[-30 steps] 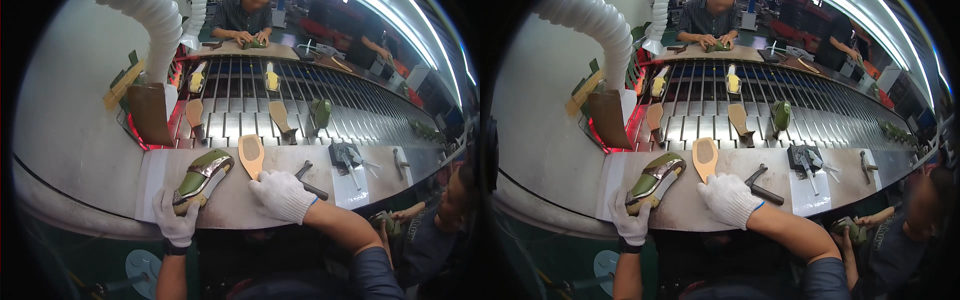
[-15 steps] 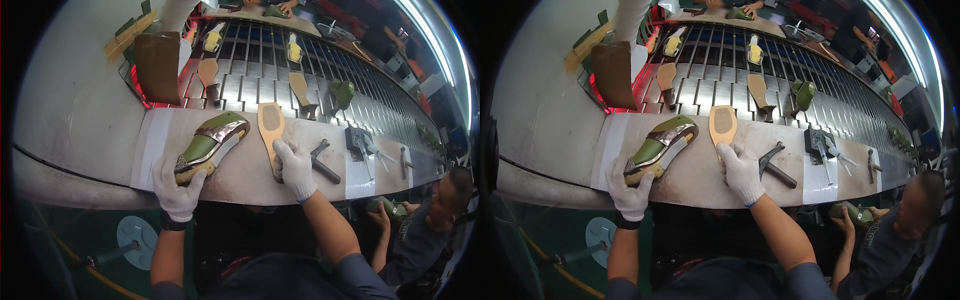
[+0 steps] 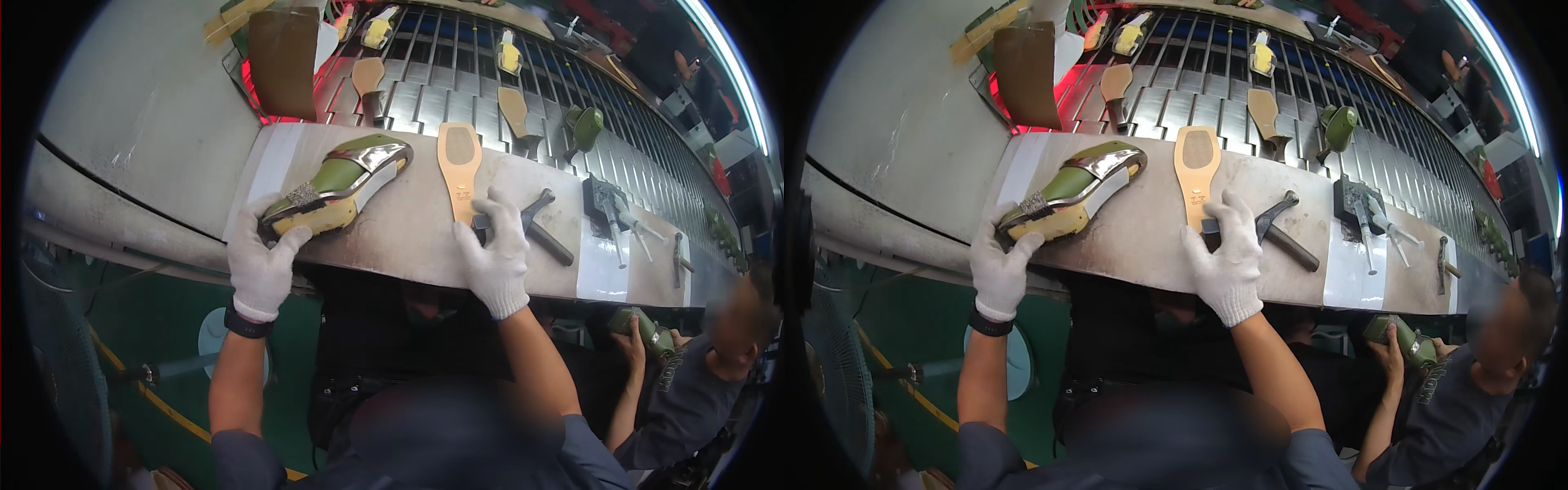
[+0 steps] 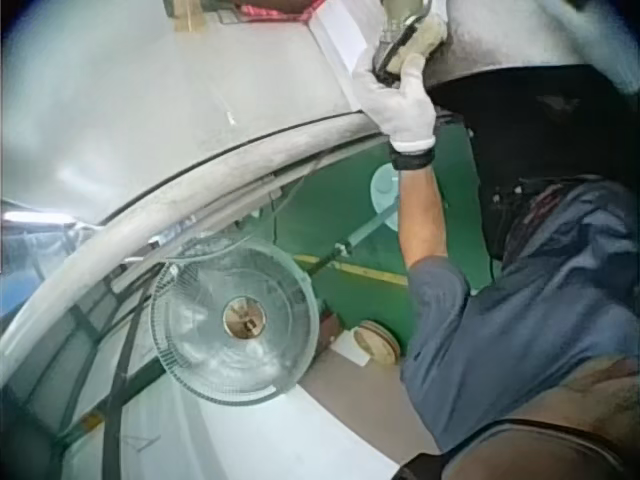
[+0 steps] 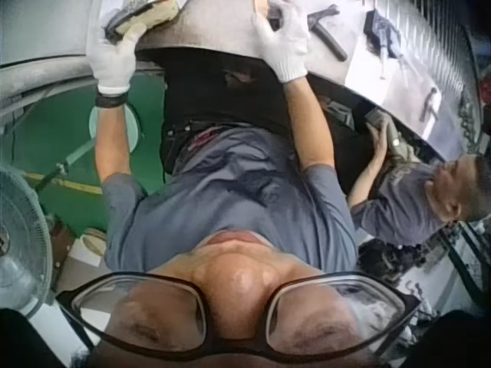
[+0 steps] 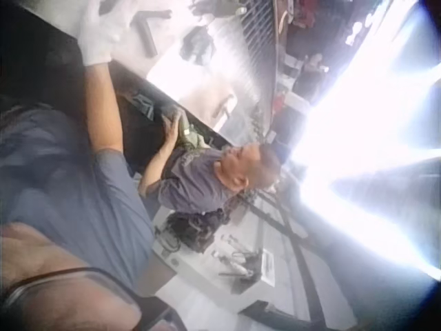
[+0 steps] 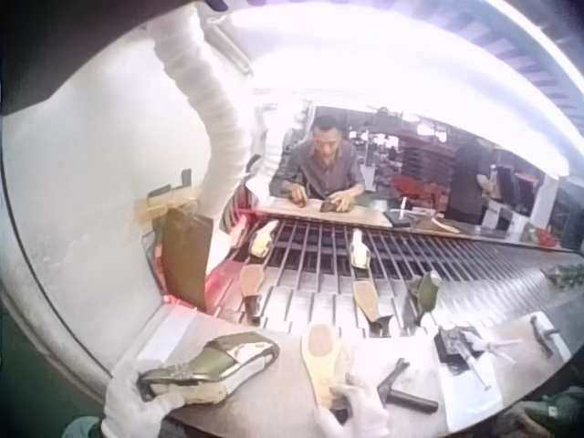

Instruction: The person attaches soles to shoe lasts by hand, applies adhesive along the edges with a syringe, and taps the soles with a hammer before placing the shoes onto the conveyor.

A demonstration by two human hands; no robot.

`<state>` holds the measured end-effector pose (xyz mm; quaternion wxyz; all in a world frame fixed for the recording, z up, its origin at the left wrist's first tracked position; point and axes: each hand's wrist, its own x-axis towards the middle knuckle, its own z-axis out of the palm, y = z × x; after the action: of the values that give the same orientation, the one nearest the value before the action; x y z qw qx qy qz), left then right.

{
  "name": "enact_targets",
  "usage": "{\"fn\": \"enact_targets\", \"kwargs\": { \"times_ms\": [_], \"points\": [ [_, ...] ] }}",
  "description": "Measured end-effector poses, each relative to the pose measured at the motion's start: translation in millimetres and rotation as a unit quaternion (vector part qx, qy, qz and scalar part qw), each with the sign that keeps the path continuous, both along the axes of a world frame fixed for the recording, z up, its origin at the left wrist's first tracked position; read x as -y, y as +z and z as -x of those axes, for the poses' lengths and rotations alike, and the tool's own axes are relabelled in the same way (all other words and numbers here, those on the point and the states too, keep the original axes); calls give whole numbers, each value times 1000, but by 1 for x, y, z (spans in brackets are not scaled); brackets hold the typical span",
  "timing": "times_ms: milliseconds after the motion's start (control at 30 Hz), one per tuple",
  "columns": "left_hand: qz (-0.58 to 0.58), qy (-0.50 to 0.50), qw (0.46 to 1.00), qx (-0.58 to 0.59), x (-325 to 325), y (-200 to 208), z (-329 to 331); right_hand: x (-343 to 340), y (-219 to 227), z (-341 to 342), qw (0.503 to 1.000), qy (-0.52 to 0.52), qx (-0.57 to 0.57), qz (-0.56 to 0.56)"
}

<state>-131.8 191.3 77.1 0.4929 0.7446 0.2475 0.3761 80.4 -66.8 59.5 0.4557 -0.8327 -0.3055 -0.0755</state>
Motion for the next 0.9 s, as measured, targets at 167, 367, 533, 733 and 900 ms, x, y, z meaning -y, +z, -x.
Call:
{"fn": "enact_targets", "kwargs": {
  "times_ms": [167, 367, 533, 733, 900],
  "points": [
    [-488, -103, 866, 37, 65, 49, -17, 17, 12, 6, 993, 39, -95, -61],
    [-468, -151, 866, 88, 98, -35, -35, 109, -25, 83, 923, 100, -308, -209],
    [-446, -161, 876, 93, 89, -42, -37, 110, 16, 77, 730, 98, -660, -149],
    [-497, -207, 842, 43, 66, -36, -31, 38, 25, 23, 813, 118, -508, -260],
    [-533, -249, 808, 43, 53, -24, -45, 10, -1, -15, 739, 102, -543, -386]
  ]
}}
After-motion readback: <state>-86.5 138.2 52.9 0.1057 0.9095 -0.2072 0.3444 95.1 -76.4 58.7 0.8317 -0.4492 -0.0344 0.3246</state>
